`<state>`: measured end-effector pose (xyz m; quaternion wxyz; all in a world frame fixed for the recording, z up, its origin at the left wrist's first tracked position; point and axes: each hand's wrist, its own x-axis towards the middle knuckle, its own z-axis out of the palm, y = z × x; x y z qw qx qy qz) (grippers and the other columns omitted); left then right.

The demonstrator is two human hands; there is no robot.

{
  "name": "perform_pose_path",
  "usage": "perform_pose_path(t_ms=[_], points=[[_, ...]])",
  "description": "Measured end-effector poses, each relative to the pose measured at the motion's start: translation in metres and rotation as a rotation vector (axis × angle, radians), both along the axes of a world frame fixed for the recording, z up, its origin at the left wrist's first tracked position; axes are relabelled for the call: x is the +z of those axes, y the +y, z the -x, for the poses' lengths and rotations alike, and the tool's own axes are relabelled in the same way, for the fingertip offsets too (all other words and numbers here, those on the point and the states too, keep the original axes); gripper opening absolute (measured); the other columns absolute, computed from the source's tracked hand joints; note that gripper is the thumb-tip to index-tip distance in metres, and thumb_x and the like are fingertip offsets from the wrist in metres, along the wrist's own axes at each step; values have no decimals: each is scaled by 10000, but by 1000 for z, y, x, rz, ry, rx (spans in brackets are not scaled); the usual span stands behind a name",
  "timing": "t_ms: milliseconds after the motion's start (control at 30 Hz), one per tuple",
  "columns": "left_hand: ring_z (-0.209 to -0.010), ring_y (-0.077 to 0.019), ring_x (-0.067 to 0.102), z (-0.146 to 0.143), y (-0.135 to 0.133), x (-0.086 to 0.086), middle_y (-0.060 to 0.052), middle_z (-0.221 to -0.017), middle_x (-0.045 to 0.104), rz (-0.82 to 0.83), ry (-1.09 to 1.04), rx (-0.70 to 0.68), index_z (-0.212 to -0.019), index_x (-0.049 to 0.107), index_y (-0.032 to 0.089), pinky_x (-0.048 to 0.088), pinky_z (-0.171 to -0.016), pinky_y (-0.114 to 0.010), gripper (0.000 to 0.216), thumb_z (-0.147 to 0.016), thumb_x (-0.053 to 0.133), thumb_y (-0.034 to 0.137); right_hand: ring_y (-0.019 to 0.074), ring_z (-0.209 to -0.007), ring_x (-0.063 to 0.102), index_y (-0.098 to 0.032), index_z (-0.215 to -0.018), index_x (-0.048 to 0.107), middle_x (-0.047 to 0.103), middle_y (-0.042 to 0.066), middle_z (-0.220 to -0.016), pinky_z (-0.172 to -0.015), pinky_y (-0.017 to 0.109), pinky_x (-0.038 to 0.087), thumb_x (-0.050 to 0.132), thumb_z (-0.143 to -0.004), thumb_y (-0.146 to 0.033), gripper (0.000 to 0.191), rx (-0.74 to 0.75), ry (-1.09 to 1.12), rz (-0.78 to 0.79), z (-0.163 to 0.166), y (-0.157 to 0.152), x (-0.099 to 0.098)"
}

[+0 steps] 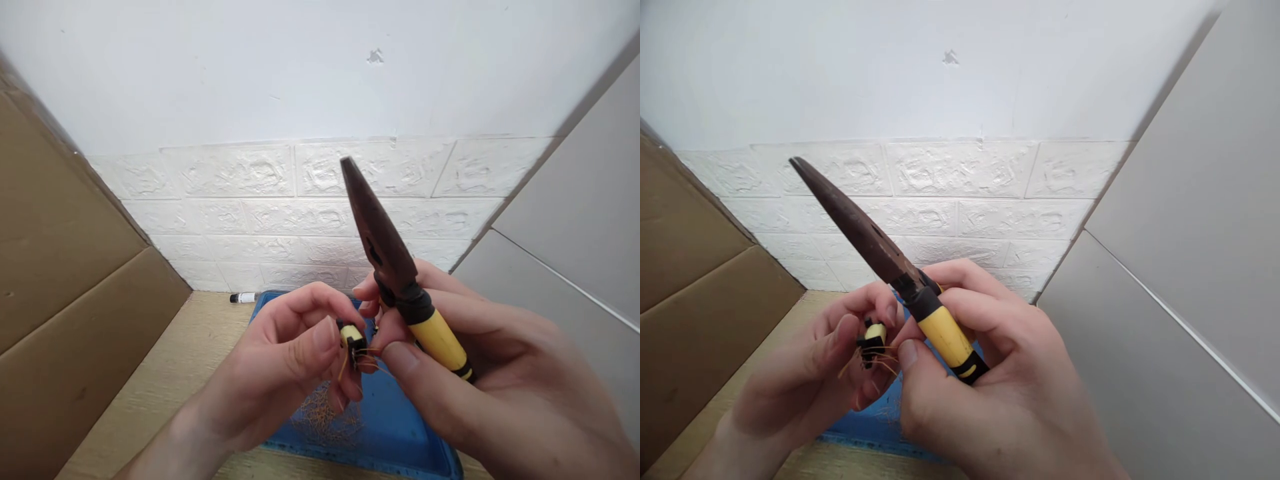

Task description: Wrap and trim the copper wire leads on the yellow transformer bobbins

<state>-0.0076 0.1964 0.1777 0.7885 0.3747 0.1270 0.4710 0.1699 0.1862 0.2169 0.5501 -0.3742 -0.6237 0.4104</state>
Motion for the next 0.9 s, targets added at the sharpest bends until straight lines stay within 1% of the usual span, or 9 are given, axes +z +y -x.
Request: perform_pose_path(t_ms=[100,200,300,367,467,600,667,767,900], points=[[-713,-91,735,-1,0,-1,-12,-836,756,-23,-4,31,-910,837,199,628,-670,-128,259,-958,1010,385,134,-770,826,-338,-640,867,831,-29,-898,-658,118,683,790,-740,-87,281,-15,28,13,2,0,1],[-703,-79,710,1,0,1,-10,-822,740,-43,12,4,-936,847,195,625,-673,-119,269,-934,1032,390,122,-754,837,-382,-723,911,846,-59,-926,-654,116,681,780,-770,-84,329,43,68,62,0,0,2],[-727,-75,727,3,1,4,-14,-848,747,-46,38,-2,-964,893,209,605,-651,-90,236,-925,1039,390,102,-802,847,-388,-748,897,840,-81,-981,-680,92,664,752,-821,-83,346,87,-83,36,-6,0,3],[-695,-61,717,3,2,6,-14,-865,756,-57,54,7,-974,913,215,608,-651,-94,229,-920,1043,396,100,-796,828,-364,-710,870,820,-68,-971,-654,88,644,754,-820,-92,316,72,-134,7,-9,0,3],[-628,-47,675,3,4,5,-13,-859,773,-66,73,5,-987,927,221,626,-661,-122,213,-913,1047,382,117,-758,795,-358,-681,874,796,-34,-926,-591,107,627,780,-787,-115,281,25,-77,3,-8,1,2],[-609,-40,646,6,5,2,-24,-860,777,-88,77,-3,-948,912,201,621,-662,-124,182,-956,1010,354,124,-787,791,-379,-698,897,789,-12,-942,-589,98,622,793,-802,-156,267,-1,-130,4,-6,4,2],[-613,-38,623,8,6,1,-29,-837,754,-109,91,-19,-927,887,172,611,-667,-119,227,-976,991,367,96,-777,784,-386,-712,896,787,-31,-930,-597,64,603,769,-825,-146,294,11,-168,-43,-7,5,3],[-628,-44,579,8,7,-1,-7,-758,665,-102,132,-63,-891,830,142,570,-649,-100,344,-968,995,434,24,-736,762,-360,-757,859,760,-89,-903,-622,3,569,708,-850,-98,316,42,-191,-99,-9,4,0],[-606,-37,518,5,7,-4,32,-703,560,-108,127,-91,-872,783,142,525,-610,-81,414,-953,1003,483,-29,-726,740,-275,-777,751,724,-114,-963,-646,-30,559,615,-897,-77,268,-24,-202,-191,0,-4,-8]])
